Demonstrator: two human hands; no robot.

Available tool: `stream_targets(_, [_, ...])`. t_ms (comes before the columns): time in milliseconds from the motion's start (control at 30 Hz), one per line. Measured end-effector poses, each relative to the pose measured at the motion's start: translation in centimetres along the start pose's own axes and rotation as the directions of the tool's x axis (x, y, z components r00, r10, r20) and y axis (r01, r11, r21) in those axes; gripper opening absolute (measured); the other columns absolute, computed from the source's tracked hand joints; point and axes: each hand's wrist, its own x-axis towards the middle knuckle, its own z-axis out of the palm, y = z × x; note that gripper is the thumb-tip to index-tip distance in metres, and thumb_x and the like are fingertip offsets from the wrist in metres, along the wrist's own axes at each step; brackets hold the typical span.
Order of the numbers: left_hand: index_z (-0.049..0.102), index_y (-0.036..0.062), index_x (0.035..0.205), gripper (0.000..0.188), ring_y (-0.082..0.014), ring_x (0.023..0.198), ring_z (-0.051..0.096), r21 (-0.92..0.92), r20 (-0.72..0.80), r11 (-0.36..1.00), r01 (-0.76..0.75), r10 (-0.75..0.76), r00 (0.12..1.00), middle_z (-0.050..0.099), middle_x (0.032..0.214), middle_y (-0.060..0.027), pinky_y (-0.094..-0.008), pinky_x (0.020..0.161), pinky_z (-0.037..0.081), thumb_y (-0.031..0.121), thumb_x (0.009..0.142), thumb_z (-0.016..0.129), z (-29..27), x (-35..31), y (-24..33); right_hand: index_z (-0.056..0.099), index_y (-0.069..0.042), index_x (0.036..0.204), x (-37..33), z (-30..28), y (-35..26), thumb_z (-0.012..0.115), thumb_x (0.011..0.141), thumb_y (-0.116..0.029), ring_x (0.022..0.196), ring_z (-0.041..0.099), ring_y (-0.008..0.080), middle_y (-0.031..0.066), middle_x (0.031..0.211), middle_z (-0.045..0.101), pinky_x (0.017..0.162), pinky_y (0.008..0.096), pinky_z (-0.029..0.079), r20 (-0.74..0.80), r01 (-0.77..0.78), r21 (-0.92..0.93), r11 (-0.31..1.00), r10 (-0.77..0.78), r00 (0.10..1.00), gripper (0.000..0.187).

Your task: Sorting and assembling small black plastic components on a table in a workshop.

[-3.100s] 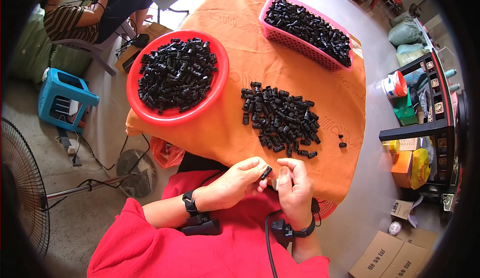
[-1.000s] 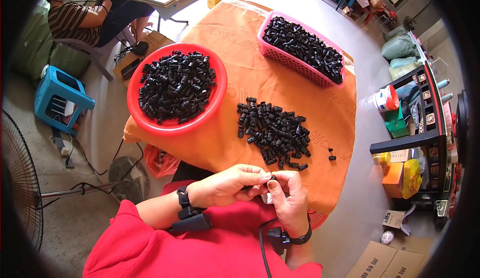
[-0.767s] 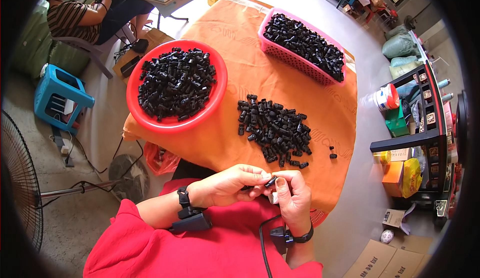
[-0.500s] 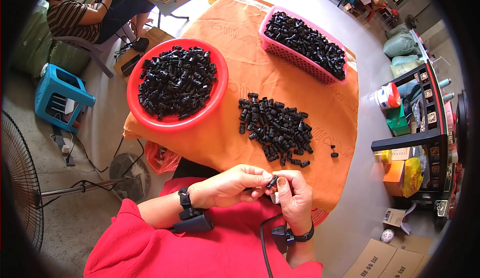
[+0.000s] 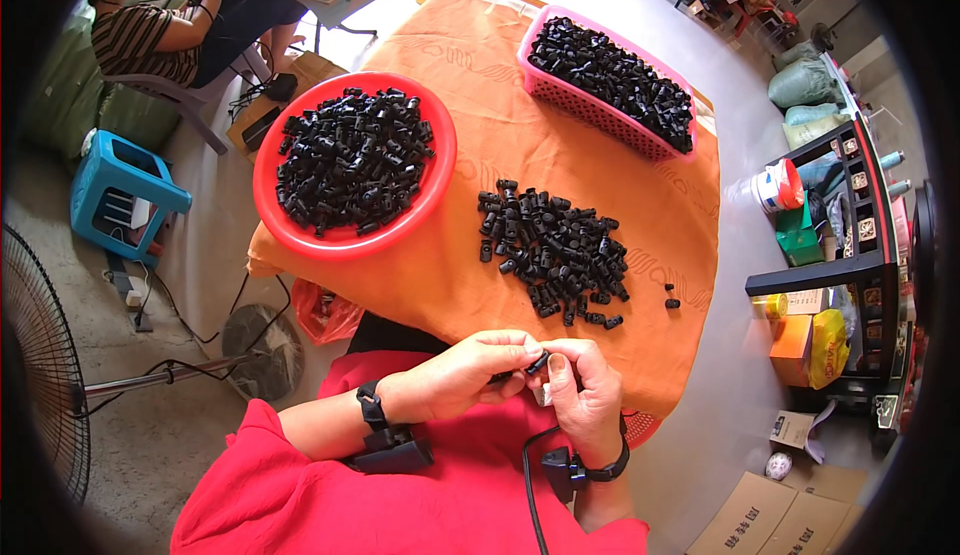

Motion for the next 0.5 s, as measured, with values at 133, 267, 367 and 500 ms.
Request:
stream_targets(133, [0.058,0.0088,0.095,0.021,-0.0051,0.060,0.043,0.043,-0.011,0.999,-0.021,0.021,1.000,0.059,0.084,-0.0004,-0.0201,0.049,0.028,0.028,0.102,0.054,0.3,0.0,-0.2,0.062,0.000,0.106,0.1,0.0,-0.5,0.057,0.098,-0.003,0.066,0.064,0.0085,0.0057,0.076,0.068,0.058,0.0240,0.051,-0.003,-0.015,-0.009,1.000,0.015,1.000,0.010])
stream_targets(267, [0.058,0.0094,0.095,0.022,-0.0046,0.062,0.043,0.041,-0.035,0.999,-0.034,0.036,0.999,0.059,0.085,0.0002,-0.0197,0.050,0.028,0.030,0.103,0.053,0.3,0.0,-0.4,0.061,0.000,0.106,0.3,0.2,-1.0,0.056,0.099,-0.004,0.065,0.063,0.0085,0.0053,0.076,0.067,0.058,0.0240,0.051,-0.026,-0.016,-0.030,0.999,0.015,1.000,0.010])
stream_targets(367, [0.059,0.0099,0.096,0.022,-0.0044,0.064,0.042,0.048,-0.044,0.995,-0.089,0.091,0.995,0.058,0.086,0.0007,-0.0194,0.051,0.028,0.030,0.103,0.053,0.5,-0.1,-0.3,0.061,0.000,0.106,0.5,0.3,-1.3,0.056,0.099,-0.006,0.063,0.063,0.0102,0.0055,0.075,0.068,0.057,0.0255,0.051,-0.069,-0.010,-0.060,0.998,0.006,0.998,0.010])
stream_targets(500, [0.059,0.0101,0.097,0.022,-0.0045,0.063,0.038,0.061,-0.042,0.992,-0.110,0.112,0.993,0.058,0.086,0.0014,-0.0195,0.051,0.028,0.030,0.104,0.051,0.2,0.0,-0.5,0.061,-0.002,0.108,0.5,0.8,-0.2,0.057,0.098,-0.008,0.061,0.065,0.0181,0.0080,0.072,0.067,0.056,0.0311,0.051,-0.107,0.039,-0.212,0.976,-0.063,0.992,0.012])
